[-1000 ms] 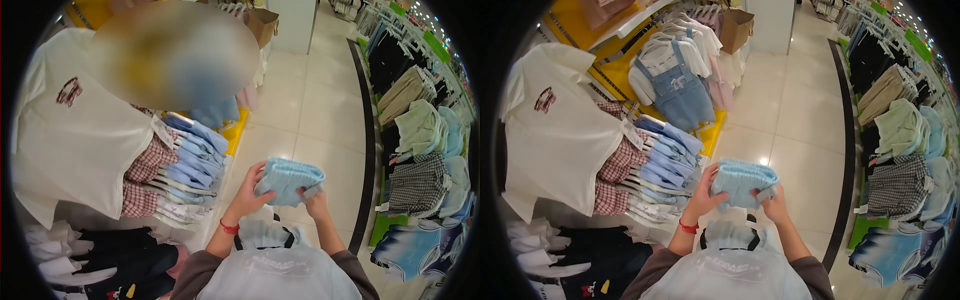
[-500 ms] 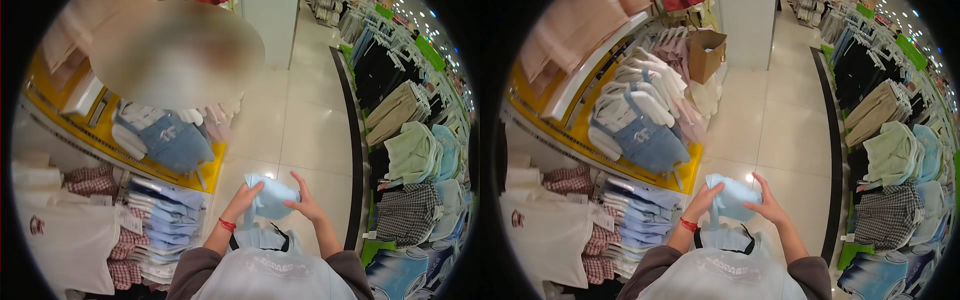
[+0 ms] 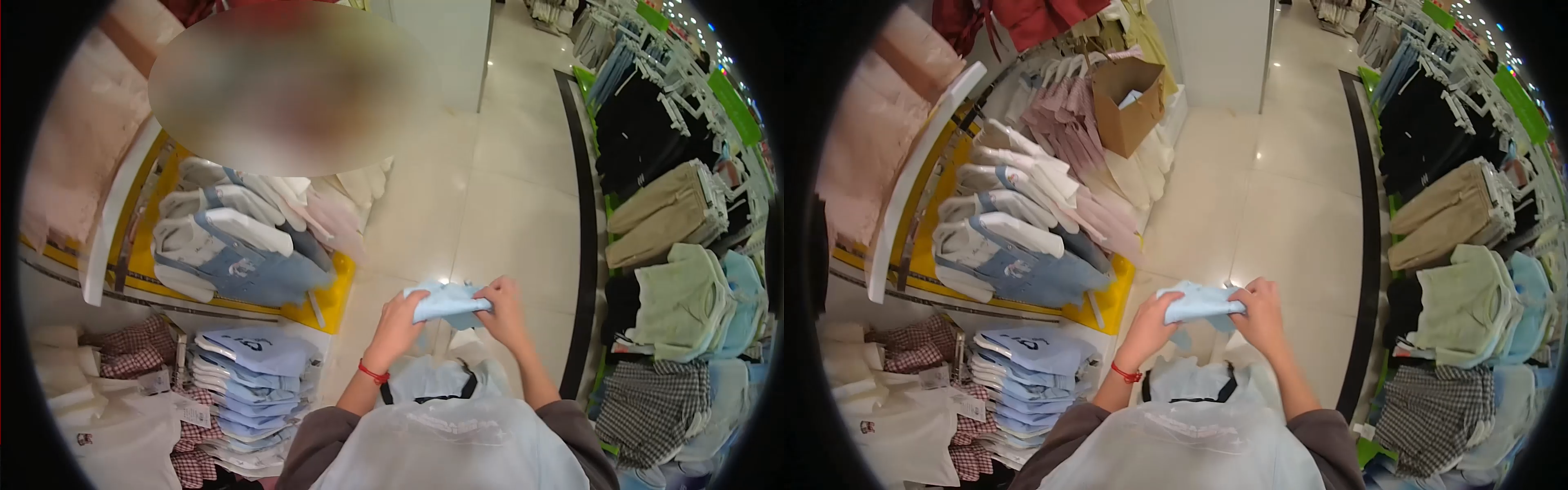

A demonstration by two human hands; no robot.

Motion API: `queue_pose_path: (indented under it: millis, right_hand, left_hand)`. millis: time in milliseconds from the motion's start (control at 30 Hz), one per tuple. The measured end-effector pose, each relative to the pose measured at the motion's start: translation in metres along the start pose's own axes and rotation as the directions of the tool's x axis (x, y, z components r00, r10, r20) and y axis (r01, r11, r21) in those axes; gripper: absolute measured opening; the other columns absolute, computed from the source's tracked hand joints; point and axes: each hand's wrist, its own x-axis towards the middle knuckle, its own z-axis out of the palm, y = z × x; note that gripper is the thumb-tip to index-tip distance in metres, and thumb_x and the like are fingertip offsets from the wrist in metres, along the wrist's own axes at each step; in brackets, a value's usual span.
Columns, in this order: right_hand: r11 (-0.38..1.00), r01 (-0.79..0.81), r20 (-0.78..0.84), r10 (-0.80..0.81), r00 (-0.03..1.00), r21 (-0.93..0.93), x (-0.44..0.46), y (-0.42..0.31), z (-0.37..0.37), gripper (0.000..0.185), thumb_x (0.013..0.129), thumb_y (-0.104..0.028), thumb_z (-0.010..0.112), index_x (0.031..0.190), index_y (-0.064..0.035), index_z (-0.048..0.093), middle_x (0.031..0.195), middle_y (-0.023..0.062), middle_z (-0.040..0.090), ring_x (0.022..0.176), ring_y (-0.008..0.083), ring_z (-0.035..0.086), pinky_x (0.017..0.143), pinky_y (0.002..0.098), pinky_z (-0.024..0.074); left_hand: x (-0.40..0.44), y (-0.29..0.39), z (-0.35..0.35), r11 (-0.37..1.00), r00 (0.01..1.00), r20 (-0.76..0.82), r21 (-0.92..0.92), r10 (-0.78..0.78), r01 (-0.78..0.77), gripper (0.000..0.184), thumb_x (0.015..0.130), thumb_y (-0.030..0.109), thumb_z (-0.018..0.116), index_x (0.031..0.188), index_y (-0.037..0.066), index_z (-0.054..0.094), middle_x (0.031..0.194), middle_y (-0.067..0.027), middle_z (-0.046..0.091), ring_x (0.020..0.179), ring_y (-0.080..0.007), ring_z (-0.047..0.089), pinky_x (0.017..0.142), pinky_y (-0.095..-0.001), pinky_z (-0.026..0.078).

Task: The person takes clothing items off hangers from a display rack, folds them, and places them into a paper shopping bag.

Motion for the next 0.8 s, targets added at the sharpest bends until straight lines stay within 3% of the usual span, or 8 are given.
queue_pose_path:
  millis: [67,167,200,267,367,467,667,800]
  right_hand:
    - [0.975,-0.018,0.033,0.011,0.999,0.223,0.021,0.018,-0.014,0.016,0.07,-0.01,0.07,0.084,-0.0078,0.062,0.081,0.0074,0.056,0.077,0.0228,0.051,0.07,0.0323,0.0428]
    - [0.742,-0.297,0.344,0.095,0.934,0.601,0.055,0.04,-0.041,0.012,0.079,-0.014,0.065,0.083,-0.0075,0.056,0.072,0.0011,0.051,0.069,0.0117,0.047,0.064,0.0249,0.0404]
    - [0.67,-0.359,0.394,0.107,0.913,0.65,0.065,0.041,-0.049,0.013,0.082,-0.018,0.063,0.083,-0.0081,0.054,0.071,-0.0005,0.05,0.069,0.0092,0.046,0.063,0.0236,0.0397]
    - [0.502,-0.508,0.497,0.17,0.851,0.7,0.077,0.043,-0.053,0.017,0.087,-0.024,0.059,0.082,-0.0091,0.051,0.071,-0.0029,0.048,0.068,0.0061,0.044,0.062,0.0223,0.0391]
    - [0.306,-0.622,0.554,0.285,0.782,0.72,0.109,0.047,-0.047,0.021,0.09,-0.028,0.055,0.082,-0.0099,0.049,0.072,-0.004,0.048,0.069,0.0048,0.043,0.062,0.0223,0.0391]
    - [0.307,-0.592,0.482,0.365,0.796,0.745,0.137,0.067,-0.021,0.02,0.09,-0.027,0.055,0.082,-0.0097,0.049,0.071,-0.0032,0.049,0.068,0.0052,0.044,0.061,0.0228,0.0388]
    - [0.348,-0.603,0.487,0.369,0.792,0.718,0.209,0.084,0.016,0.018,0.09,-0.025,0.054,0.084,-0.0096,0.048,0.074,-0.0018,0.048,0.07,0.006,0.043,0.063,0.0228,0.0389]
    - [0.504,-0.459,0.35,0.3,0.888,0.732,0.274,0.086,0.039,0.014,0.088,-0.018,0.054,0.092,-0.0069,0.048,0.082,0.0034,0.051,0.077,0.0101,0.048,0.07,0.0233,0.0404]
  left_hand:
    - [0.025,0.013,-0.009,0.982,0.989,0.135,0.187,-0.066,0.04,0.046,0.073,0.015,0.067,0.116,0.009,0.052,0.111,-0.0186,0.05,0.105,-0.0366,0.048,0.093,-0.042,0.037]
    - [0.054,0.022,-0.016,0.953,0.971,-0.006,0.197,0.237,-0.231,0.038,0.076,0.021,0.066,0.111,0.01,0.057,0.117,-0.0172,0.05,0.111,-0.0314,0.048,0.098,-0.04,0.033]
    - [0.065,0.016,-0.017,0.946,0.958,0.037,-0.172,0.286,-0.275,0.044,0.075,0.024,0.067,0.115,0.01,0.054,0.122,-0.0163,0.047,0.116,-0.0301,0.045,0.099,-0.0392,0.031]
    - [0.09,-0.008,-0.012,0.563,0.917,0.027,-0.797,0.397,-0.22,0.056,0.074,0.031,0.07,0.122,0.009,0.05,0.132,-0.0144,0.041,0.124,-0.0275,0.038,0.103,-0.0376,0.027]
    - [0.088,-0.042,0.027,0.165,0.967,0.133,-0.981,0.217,0.098,0.081,0.071,0.039,0.072,0.133,0.003,0.035,0.141,-0.0125,0.029,0.13,-0.0243,0.028,0.106,-0.0363,0.022]
    - [0.092,-0.049,0.044,0.16,0.985,0.13,-0.981,0.116,0.11,0.098,0.067,0.039,0.075,0.138,-0.002,0.021,0.141,-0.0111,0.027,0.13,-0.0242,0.027,0.106,-0.0361,0.024]
    - [0.154,-0.027,0.008,0.656,0.987,0.153,-0.74,-0.049,0.147,0.099,0.069,0.018,0.075,0.14,-0.002,0.008,0.141,-0.0144,0.025,0.131,-0.024,0.023,0.107,-0.0337,0.022]
    - [0.204,-0.039,-0.021,0.822,0.96,-0.269,-0.562,-0.075,-0.093,0.085,0.075,0.009,0.068,0.139,-0.003,0.014,0.138,-0.0155,0.031,0.128,-0.0237,0.029,0.105,-0.0323,0.025]
